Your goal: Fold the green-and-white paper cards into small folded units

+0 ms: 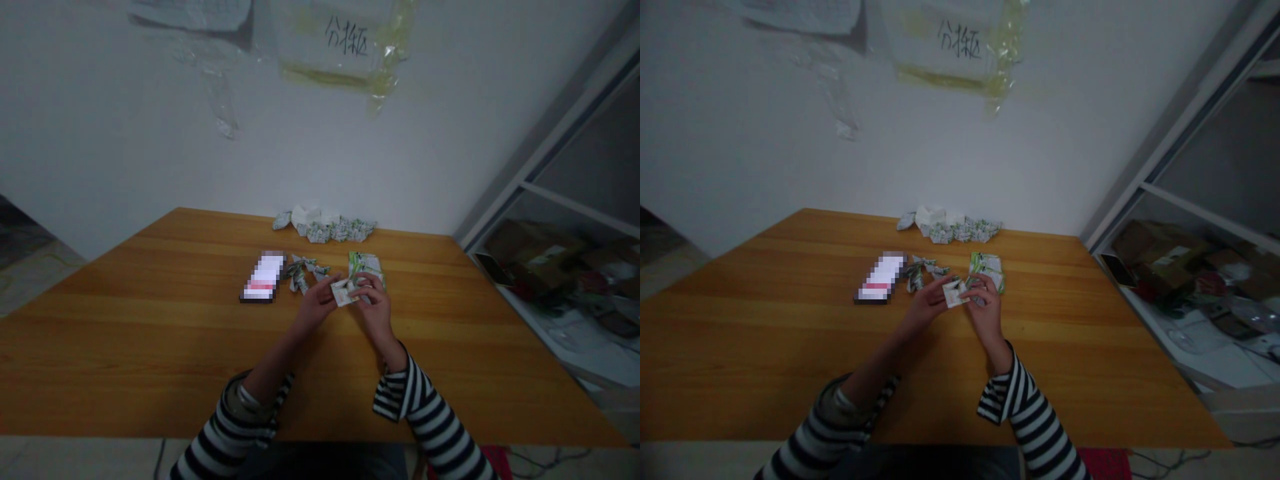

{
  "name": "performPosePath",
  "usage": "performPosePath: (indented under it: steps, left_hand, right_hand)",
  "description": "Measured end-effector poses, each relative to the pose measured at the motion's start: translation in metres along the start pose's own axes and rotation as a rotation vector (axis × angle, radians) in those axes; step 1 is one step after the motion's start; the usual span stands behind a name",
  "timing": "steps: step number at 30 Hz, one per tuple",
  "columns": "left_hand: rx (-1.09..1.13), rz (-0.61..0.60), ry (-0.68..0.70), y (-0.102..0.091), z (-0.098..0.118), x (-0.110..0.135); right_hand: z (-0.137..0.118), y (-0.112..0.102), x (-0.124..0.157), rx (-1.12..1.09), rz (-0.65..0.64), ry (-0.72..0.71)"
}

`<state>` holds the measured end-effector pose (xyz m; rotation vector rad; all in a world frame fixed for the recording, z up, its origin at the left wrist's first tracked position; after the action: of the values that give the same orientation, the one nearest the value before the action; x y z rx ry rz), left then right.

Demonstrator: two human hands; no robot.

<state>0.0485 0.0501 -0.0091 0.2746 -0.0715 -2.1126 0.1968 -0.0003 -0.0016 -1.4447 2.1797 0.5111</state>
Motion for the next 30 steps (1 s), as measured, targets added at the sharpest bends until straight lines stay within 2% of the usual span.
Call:
performPosePath:
  steps: [3,5,8,11,13,15,17,21,25,27,30]
  left_hand:
    - [0.135,-0.078,-0.093,0.003,0.001,0.001]
    - [0.202,-0.079,-0.157,0.002,0.001,0.001]
    - [0.172,0.038,-0.217,-0.005,-0.001,0.002]
    - [0.051,0.126,-0.187,-0.011,-0.001,0.002]
    - [0.004,0.098,-0.158,-0.01,-0.003,0.002]
    - [-0.053,0.057,-0.116,-0.007,-0.006,0.001]
    - [-0.192,0.043,-0.047,-0.006,-0.007,0.0]
    - [-0.633,0.055,0.17,-0.002,-0.002,0.001]
    - [-0.97,0.01,0.368,0.007,0.008,0.008]
    - [-1.08,0.006,0.372,0.009,0.008,0.009]
    - [-1.162,0.013,0.303,0.012,0.005,0.009]
  right_hand:
    - [0.006,-0.003,-0.001,-0.034,0.006,0.053]
    - [0.01,-0.002,-0.001,-0.068,-0.015,0.102]
    - [0.009,0.001,0.0,-0.08,-0.09,0.128]
    - [0.008,0.006,0.001,-0.101,-0.155,0.187]
    - [0.011,0.008,0.003,-0.118,-0.11,0.259]
    - [0.015,0.007,0.004,-0.149,-0.007,0.309]
    - [0.022,0.007,0.006,-0.223,0.063,0.371]
    - [0.031,0.011,0.011,-0.313,0.006,0.554]
    - [0.033,0.009,0.012,-0.248,0.007,0.564]
    - [0.033,0.01,0.012,-0.222,0.012,0.55]
    - [0.031,0.014,0.012,-0.216,0.02,0.537]
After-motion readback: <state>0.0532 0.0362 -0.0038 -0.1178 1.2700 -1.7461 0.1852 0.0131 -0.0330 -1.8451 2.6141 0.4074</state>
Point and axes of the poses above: each hand's wrist, its own x-axis away from the middle knuckle, its own y-axis out of the palm, z = x × y, the point moved 4 cm from there along -x, towards the middle knuckle, and after that the axes turned 8 degrees about -x, right-handed, at the moved point
